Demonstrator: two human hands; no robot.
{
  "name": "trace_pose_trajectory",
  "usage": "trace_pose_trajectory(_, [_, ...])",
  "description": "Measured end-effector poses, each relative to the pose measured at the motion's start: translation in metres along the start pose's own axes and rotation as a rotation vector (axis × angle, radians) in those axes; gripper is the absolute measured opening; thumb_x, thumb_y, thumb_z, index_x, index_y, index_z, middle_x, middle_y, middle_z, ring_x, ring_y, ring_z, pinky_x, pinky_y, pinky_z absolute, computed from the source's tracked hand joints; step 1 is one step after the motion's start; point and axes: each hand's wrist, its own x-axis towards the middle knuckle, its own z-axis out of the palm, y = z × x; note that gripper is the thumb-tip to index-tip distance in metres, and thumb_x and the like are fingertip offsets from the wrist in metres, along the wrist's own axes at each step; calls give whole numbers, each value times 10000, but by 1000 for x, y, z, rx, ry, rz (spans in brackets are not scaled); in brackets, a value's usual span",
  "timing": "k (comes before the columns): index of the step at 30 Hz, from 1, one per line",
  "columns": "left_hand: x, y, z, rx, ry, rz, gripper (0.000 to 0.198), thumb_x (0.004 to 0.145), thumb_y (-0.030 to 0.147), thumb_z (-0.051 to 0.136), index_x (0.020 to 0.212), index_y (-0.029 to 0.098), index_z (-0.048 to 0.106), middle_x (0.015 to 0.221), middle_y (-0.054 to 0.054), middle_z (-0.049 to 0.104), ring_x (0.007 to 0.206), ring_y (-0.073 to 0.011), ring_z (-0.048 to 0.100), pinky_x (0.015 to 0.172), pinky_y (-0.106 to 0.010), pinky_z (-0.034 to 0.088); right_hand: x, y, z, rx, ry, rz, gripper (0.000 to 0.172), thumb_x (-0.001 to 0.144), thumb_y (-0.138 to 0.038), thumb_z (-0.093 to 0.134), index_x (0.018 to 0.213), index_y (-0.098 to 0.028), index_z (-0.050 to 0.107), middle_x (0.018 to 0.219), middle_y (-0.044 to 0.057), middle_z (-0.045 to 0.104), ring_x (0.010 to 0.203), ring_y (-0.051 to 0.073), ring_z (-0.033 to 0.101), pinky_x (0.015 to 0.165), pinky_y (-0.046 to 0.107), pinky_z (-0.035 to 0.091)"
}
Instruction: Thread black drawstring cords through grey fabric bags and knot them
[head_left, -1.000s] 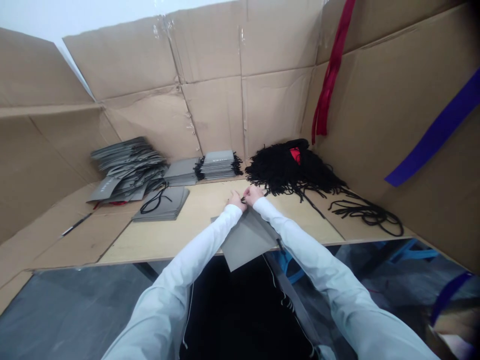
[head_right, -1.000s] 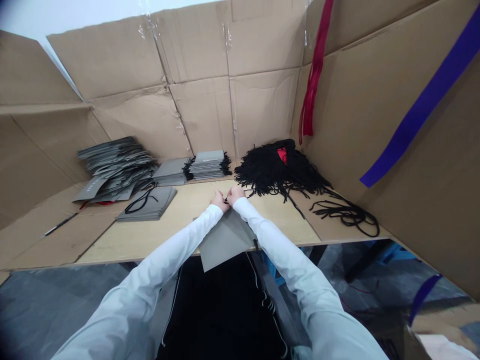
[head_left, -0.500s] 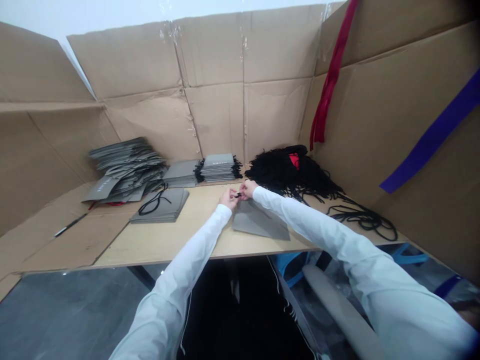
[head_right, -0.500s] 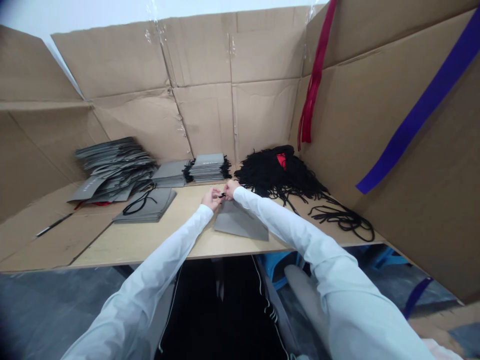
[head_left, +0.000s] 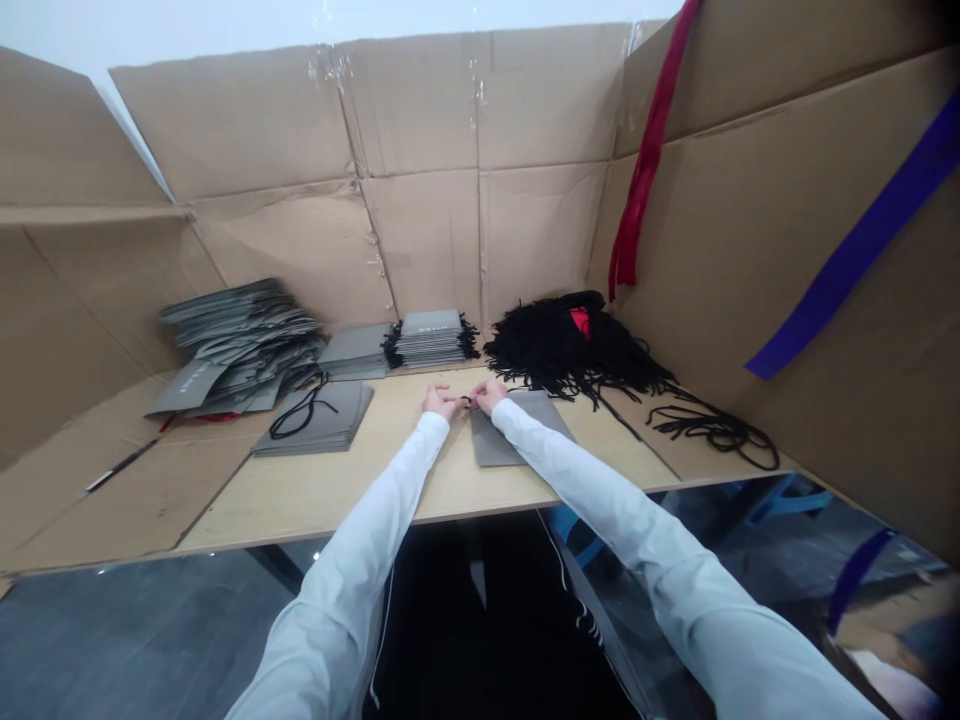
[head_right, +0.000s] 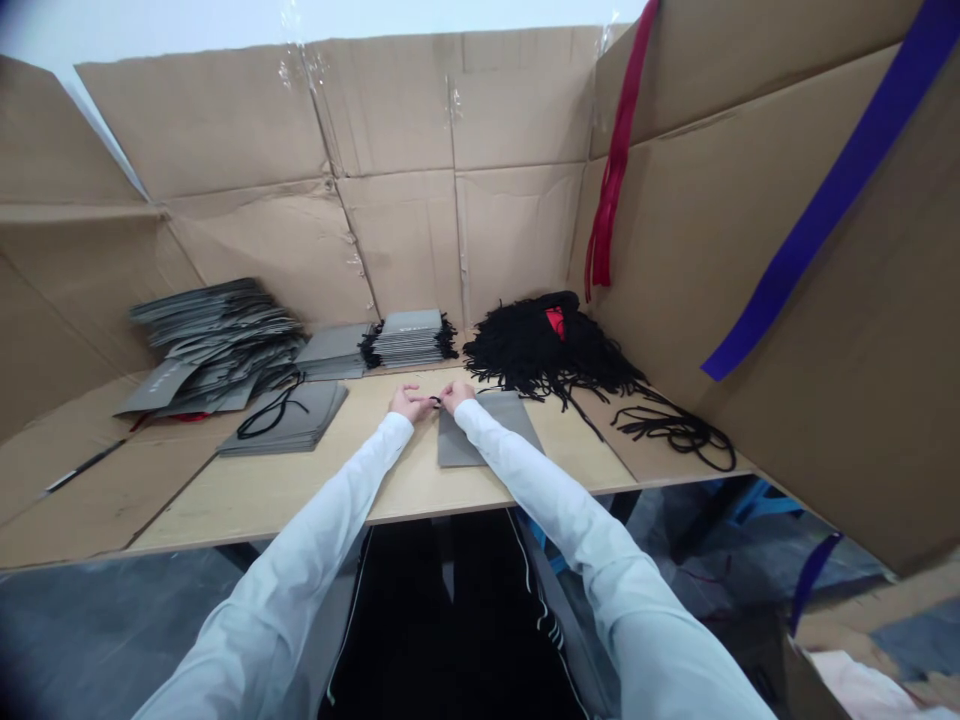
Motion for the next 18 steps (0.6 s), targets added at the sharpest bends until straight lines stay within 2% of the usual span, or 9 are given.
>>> trace_pose_trajectory(4, [-2, 8, -2, -292, -20, -224, 463, 568, -17, 581, 896, 173, 315, 594, 18, 553, 507, -104, 559, 512, -226, 444, -3, -3, 9, -18, 66, -23, 92, 637, -118, 506, 676, -148, 584, 644, 20, 617, 634, 104, 569, 658, 191, 436])
trace_pose_trajectory(7, [-1, 11, -5, -374, -64, -284, 430, 590, -7, 574, 898, 162, 327, 563, 25, 534, 450, -76, 524, 466, -182, 410, -3, -4, 16, 32, 62, -18, 99, 637, -103, 500, 686, -147, 574, 658, 15, 619, 632, 98, 570, 649, 187, 440])
trace_pose_trajectory(11, [1, 6, -9, -329, -131, -129, 404, 590, 43, 606, 885, 171, 362, 562, 50, 516, 367, -33, 444, 382, -142, 323, 0, -1, 21, 168, 31, 32, 66, 661, -110, 498, 678, -145, 551, 633, 15, 612, 595, 88, 568, 605, 179, 452])
trace_pose_trajectory(14, [-1, 3, -11, -232, -211, -31, 406, 576, 78, 629, 882, 184, 384, 571, 65, 515, 321, -17, 384, 342, -137, 266, 1, 0, 19, 325, -48, 97, 45, 683, -110, 493, 690, -137, 528, 597, 19, 601, 539, 82, 559, 552, 177, 457])
trace_pose_trajectory(16, [-4, 1, -12, -158, -267, -2, 381, 573, 87, 630, 870, 188, 413, 590, 58, 534, 326, -15, 379, 346, -138, 277, 1, 1, 18, 369, -83, 112, 37, 683, -102, 500, 694, -131, 520, 584, 19, 596, 512, 78, 550, 528, 177, 455])
trace_pose_trajectory(18, [-7, 0, -13, -79, -260, 26, 339, 579, 94, 624, 852, 189, 447, 610, 41, 559, 360, -23, 409, 370, -141, 310, 1, 3, 17, 299, -83, 80, 28, 673, -104, 518, 683, -129, 527, 575, 17, 594, 498, 76, 540, 521, 176, 449])
